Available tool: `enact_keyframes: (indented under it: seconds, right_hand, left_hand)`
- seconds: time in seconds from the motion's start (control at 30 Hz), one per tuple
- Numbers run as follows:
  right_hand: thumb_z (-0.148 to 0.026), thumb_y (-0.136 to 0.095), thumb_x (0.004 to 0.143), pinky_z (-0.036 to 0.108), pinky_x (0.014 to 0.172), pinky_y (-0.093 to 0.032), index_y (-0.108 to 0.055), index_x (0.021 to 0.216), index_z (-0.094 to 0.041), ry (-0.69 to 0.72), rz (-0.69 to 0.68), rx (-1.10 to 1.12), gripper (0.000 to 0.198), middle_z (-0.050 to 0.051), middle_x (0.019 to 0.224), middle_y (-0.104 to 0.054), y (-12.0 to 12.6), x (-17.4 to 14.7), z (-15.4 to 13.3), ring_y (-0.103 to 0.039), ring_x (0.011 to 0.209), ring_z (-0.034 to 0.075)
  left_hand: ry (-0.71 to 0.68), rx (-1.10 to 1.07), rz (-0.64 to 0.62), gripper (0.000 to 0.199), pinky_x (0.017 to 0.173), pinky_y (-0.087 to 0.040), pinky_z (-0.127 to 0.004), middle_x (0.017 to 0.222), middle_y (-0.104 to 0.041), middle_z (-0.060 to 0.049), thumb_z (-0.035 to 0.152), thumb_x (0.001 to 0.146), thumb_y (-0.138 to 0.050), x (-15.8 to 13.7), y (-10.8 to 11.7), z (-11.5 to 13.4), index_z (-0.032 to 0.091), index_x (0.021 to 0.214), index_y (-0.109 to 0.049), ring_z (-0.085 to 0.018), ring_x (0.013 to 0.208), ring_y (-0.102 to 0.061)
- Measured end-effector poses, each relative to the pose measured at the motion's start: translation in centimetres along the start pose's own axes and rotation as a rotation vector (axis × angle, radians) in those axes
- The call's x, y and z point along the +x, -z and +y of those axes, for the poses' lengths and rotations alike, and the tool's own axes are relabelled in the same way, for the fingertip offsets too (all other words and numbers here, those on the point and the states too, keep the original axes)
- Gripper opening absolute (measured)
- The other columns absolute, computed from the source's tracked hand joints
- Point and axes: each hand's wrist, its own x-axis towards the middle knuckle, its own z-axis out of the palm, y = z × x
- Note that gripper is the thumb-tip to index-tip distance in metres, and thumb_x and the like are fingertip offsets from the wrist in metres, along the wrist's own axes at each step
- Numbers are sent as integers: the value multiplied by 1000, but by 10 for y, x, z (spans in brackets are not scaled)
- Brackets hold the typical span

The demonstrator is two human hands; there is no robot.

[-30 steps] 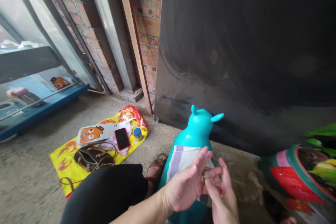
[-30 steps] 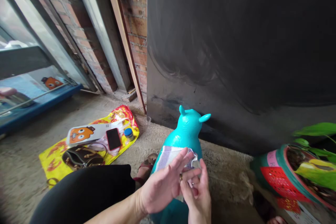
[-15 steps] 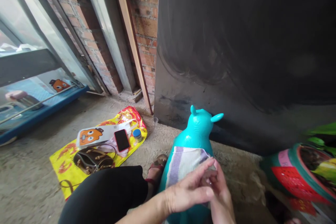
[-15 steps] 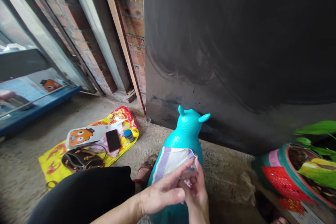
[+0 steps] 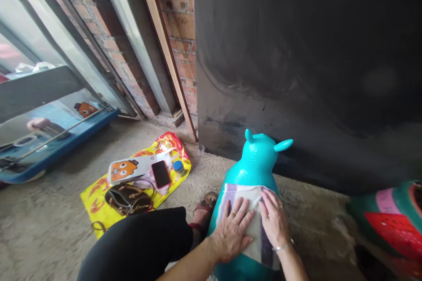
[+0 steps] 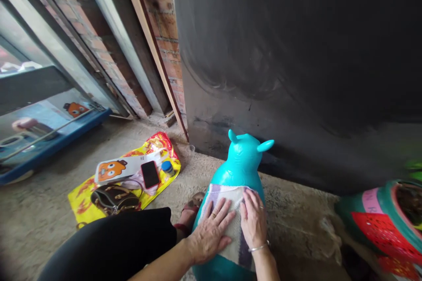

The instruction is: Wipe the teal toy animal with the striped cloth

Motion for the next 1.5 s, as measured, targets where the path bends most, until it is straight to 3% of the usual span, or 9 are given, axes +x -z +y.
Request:
enact_keyframes:
  seconds: [0.23,0.37,0.57,0.73,0.93,1.07,1.2,1.33,1.5]
  right_hand:
    - [-66,-28,85,68,95,-34,-45,132,-11,-238,104,-255,74,23,139,-41,3,33,30,-25,134,43]
    - [-48,-37,91,48,96,-42,-55,122,-19,-40,167,-201,47,15,128,-54,16,20,-3,-48,119,30]
    - [-25,-44,87,34,84,-46,-67,95,-29,223,-443,-93,25,3,101,-65,14,32,-74,-58,94,20]
    - [-9,-47,71,34,86,-43,-69,81,-31,342,-673,-22,33,-4,92,-66,30,46,-102,-56,96,18]
    - [-18,-47,75,30,84,-46,-66,97,-27,54,-855,342,30,0,94,-65,108,37,-101,-58,90,17]
    - [-37,-52,82,40,99,-39,-56,114,-26,-140,-628,750,34,6,116,-60,133,2,-97,-52,111,24]
    - [-59,-57,75,50,99,-42,-31,136,-34,-347,-314,1205,71,9,133,-51,110,-41,-100,-45,125,31]
    - [-48,-67,74,46,101,-44,-22,140,-36,-473,-153,1119,81,8,144,-41,90,-64,-117,-38,132,28]
    - [-48,-69,74,44,100,-45,-20,140,-37,-569,-6,1043,84,7,130,-56,98,-66,-141,-53,119,26]
  left_hand:
    - [10,-21,-2,72,112,-18,-66,157,-8,-4,54,89,-43,-2,-2,-1,31,147,-7,-30,144,-8]
    - [-5,-15,1,72,111,-18,-66,157,-6,-5,55,90,-42,0,-4,-1,29,147,-7,-31,144,-7]
    - [-17,-52,44,68,114,-14,-63,156,-20,-4,55,92,-37,0,0,0,28,148,-8,-29,144,-10]
    - [-145,-129,29,51,116,-19,-56,144,-43,-4,37,92,-44,-2,15,5,30,141,-32,-27,134,-35]
    - [-479,-857,-141,37,114,-25,-42,147,-41,1,37,86,-56,-5,73,38,30,122,-59,-27,136,-34]
    - [-379,-1676,-262,40,112,-27,-45,136,-53,-8,37,82,-63,-9,103,53,21,118,-63,-28,130,-44]
    - [-184,-2237,-131,49,106,-30,-56,137,-51,-12,47,81,-58,-8,105,57,20,122,-59,-35,132,-39]
    - [-149,-2407,-85,56,104,-31,-55,153,-27,-9,51,84,-51,-8,103,62,26,134,-46,-37,137,-28]
    - [-191,-2413,-150,61,99,-36,-46,155,-21,-9,51,83,-51,-11,108,77,26,138,-40,-36,139,-25]
